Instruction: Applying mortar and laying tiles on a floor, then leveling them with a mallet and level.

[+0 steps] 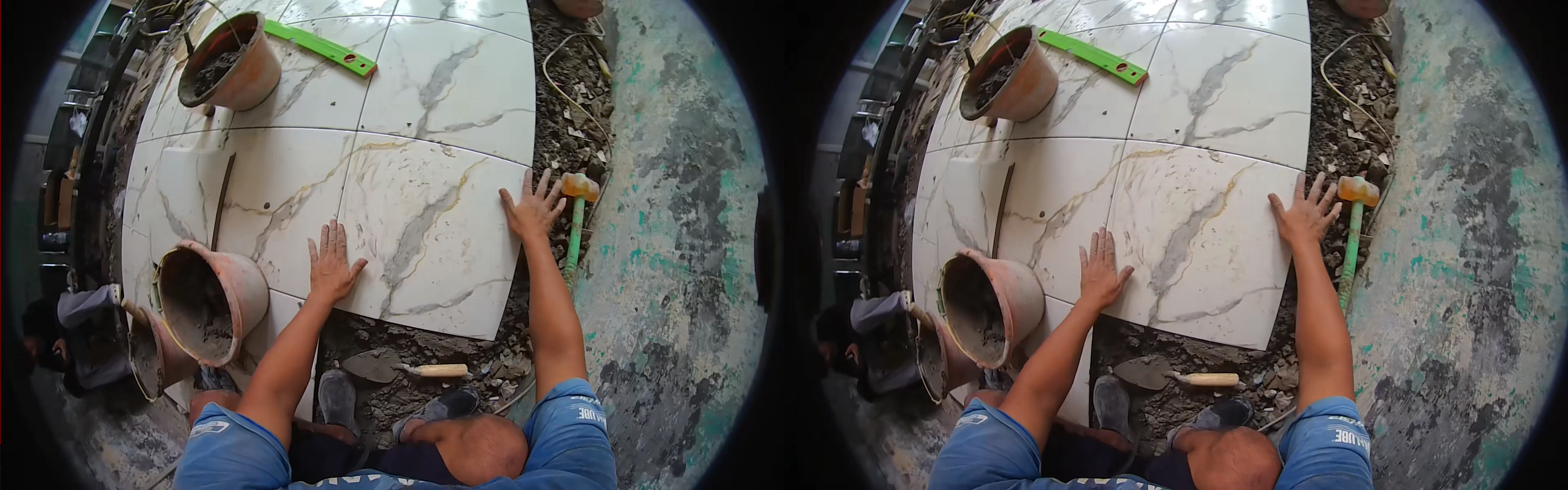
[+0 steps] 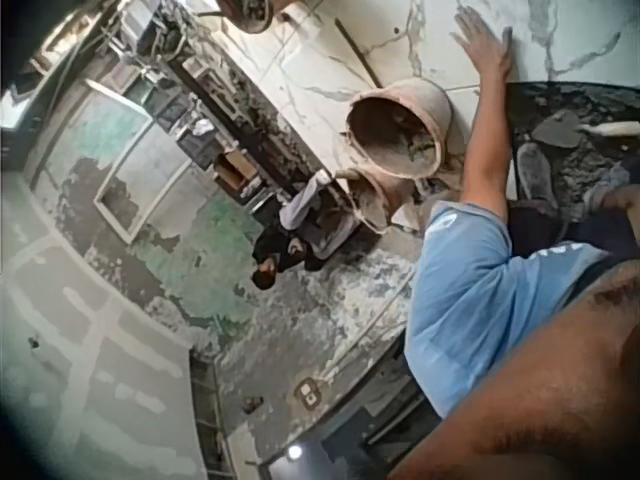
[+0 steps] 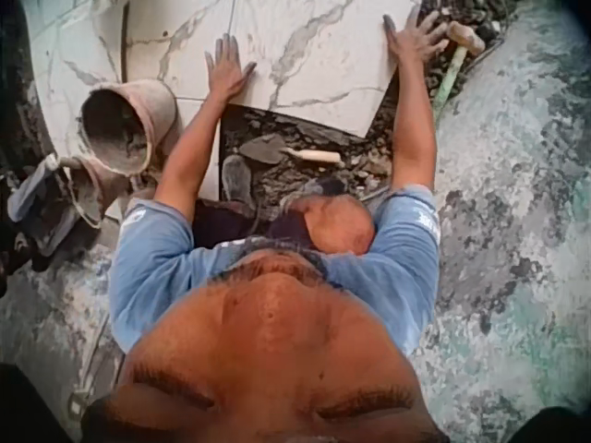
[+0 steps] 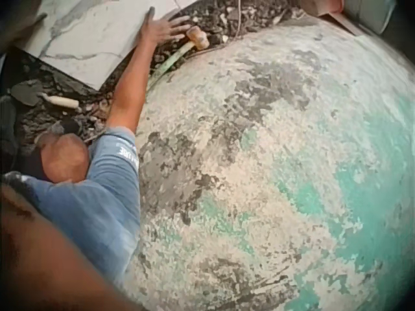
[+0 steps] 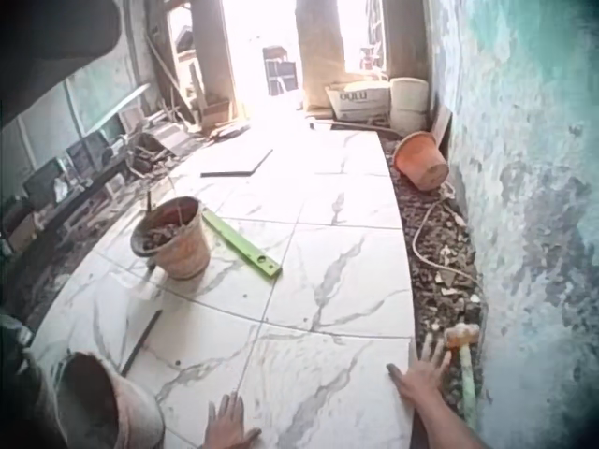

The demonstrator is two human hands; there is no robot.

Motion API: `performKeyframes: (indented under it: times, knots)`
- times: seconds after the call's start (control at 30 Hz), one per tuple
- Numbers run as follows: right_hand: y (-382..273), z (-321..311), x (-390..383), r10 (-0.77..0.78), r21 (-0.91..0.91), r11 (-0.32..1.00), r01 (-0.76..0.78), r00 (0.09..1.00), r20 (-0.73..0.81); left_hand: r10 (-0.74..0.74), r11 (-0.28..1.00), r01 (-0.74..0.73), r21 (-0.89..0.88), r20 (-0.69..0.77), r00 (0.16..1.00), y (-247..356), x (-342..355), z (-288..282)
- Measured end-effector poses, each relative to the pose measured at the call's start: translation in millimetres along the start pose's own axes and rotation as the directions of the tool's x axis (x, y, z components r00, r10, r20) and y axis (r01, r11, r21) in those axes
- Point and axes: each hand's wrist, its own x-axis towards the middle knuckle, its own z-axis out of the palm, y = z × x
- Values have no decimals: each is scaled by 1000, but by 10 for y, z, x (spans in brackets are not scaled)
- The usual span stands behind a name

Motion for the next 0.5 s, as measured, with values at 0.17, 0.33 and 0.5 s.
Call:
performKeyframes:
  times: [0.17, 0.33, 0.5]
  knots:
    - [6, -16, 198, -47, -98, 995, 34, 991, -123, -13, 996, 6, -84, -73, 997, -69, -701, 369]
    - [63, 120, 181, -61, -173, 984, 43, 993, -99, -92, 992, 89, -93, -32, 995, -61, -1257, 484]
    - [412, 80, -203, -69, -130, 991, 42, 975, -211, -94, 987, 99, -130, 42, 995, -117, -1379, 463]
